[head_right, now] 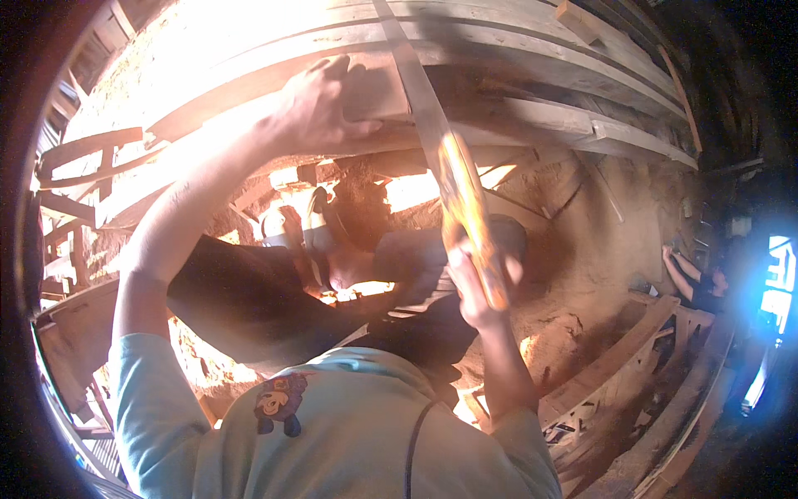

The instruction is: The person uses a hand saw to cut a wooden plank positioned horizontally above them. They hold the plank steady with their left hand while sawing with their right hand. The cut progresses steadily through the plank.

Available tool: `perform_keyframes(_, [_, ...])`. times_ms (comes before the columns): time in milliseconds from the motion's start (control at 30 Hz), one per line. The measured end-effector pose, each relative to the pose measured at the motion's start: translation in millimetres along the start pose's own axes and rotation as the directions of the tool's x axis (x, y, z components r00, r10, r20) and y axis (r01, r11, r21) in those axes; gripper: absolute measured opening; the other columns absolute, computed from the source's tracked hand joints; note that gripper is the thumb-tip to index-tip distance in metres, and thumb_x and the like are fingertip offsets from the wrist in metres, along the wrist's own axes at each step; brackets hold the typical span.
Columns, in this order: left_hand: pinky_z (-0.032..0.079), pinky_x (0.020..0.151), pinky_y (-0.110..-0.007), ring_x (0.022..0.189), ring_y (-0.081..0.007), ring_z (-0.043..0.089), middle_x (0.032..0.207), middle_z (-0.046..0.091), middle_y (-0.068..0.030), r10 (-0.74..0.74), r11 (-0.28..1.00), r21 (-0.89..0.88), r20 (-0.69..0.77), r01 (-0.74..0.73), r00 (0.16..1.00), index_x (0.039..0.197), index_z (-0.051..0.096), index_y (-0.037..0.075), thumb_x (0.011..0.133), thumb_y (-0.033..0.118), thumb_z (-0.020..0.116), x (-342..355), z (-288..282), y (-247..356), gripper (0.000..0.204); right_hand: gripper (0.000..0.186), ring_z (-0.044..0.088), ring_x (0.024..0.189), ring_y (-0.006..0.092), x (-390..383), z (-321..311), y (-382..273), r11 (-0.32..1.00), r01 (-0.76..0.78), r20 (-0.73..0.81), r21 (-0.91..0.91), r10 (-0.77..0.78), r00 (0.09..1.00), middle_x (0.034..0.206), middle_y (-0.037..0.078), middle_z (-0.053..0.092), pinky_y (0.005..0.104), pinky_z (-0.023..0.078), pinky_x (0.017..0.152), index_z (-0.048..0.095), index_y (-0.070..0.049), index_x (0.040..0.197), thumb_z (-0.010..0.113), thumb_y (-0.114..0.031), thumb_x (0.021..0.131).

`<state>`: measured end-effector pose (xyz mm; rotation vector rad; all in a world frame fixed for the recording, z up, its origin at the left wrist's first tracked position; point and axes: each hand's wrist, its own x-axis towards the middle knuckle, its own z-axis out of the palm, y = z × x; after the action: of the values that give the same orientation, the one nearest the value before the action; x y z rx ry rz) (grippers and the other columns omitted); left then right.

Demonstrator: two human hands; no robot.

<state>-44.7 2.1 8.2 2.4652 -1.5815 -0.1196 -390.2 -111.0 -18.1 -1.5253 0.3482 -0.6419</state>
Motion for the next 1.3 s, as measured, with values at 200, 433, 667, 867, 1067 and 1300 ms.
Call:
perform_keyframes(200, [0.058,0.101,-0.054,0.132,-0.0453,0.06,0.139,0.059,-0.0314,0.001,1.0,-0.013,-0.082,-0.002,0.997,0.141,0.06,-0.006,0.084,0.061,0.081,-4,8,-5,0.091,0.002,0.052,0.056,0.0079,37,26,33,0.778,0.236,0.108,-0.582,-0.213,0.971,0.077,0.004,0.062,0.0245,0.042,0.05,0.066,-0.001,0.1,0.066,0.0,0.1])
perform_keyframes(433, [0.057,0.1,-0.054,0.125,-0.0458,0.064,0.135,0.06,-0.0316,0.015,0.999,-0.034,-0.132,-0.02,0.991,0.134,0.065,-0.006,0.086,0.059,0.082,-4,13,-13,0.083,0.021,0.064,0.075,0.0191,-175,-57,16,0.737,0.102,0.066,-0.668,-0.078,0.995,0.085,0.007,0.067,0.0333,0.052,0.07,0.072,-0.001,0.116,0.075,-0.002,0.096])
perform_keyframes(667, [0.058,0.1,-0.053,0.125,-0.0436,0.063,0.141,0.056,-0.0299,0.084,0.995,0.059,-0.127,-0.077,0.988,0.119,0.071,-0.011,0.089,0.061,0.078,-2,17,-5,0.079,0.021,0.056,0.058,0.0152,-140,-39,11,1.0,-0.004,-0.113,0.023,0.007,0.994,0.082,0.005,0.064,0.0293,0.048,0.054,0.068,-0.001,0.113,0.077,-0.006,0.094])
perform_keyframes(867, [0.054,0.106,-0.056,0.133,-0.0415,0.056,0.135,0.06,-0.0272,-0.102,0.995,-0.025,-0.159,0.099,0.982,0.122,0.069,-0.012,0.087,0.067,0.075,-2,18,8,0.086,0.008,0.054,0.052,0.0084,46,22,-21,1.0,-0.029,-0.066,-0.009,0.028,0.997,0.066,-0.001,0.059,0.027,0.043,0.048,0.07,-0.002,0.095,0.071,-0.008,0.1])
perform_keyframes(1067, [0.043,0.117,-0.054,0.134,-0.0425,0.053,0.139,0.058,-0.031,0.123,0.984,0.152,-0.231,-0.089,0.965,0.113,0.073,-0.011,0.089,0.072,0.07,-3,19,-3,0.087,0.003,0.06,0.058,0.0125,-28,-21,6,0.981,0.072,0.079,-0.178,-0.058,0.995,0.074,0.003,0.065,0.0312,0.045,0.051,0.069,0.0,0.098,0.069,-0.003,0.099])
perform_keyframes(1300, [0.042,0.122,-0.052,0.144,-0.0487,0.048,0.139,0.06,-0.0398,0.1,0.987,0.136,-0.102,-0.086,0.99,0.099,0.078,-0.012,0.093,0.067,0.068,3,13,-6,0.08,0.059,0.06,0.081,0.0163,-259,-164,15,0.774,-0.413,-0.174,0.48,0.546,0.82,0.107,0.009,0.062,0.0242,0.048,0.068,0.057,0.005,0.132,0.083,0.004,0.079])
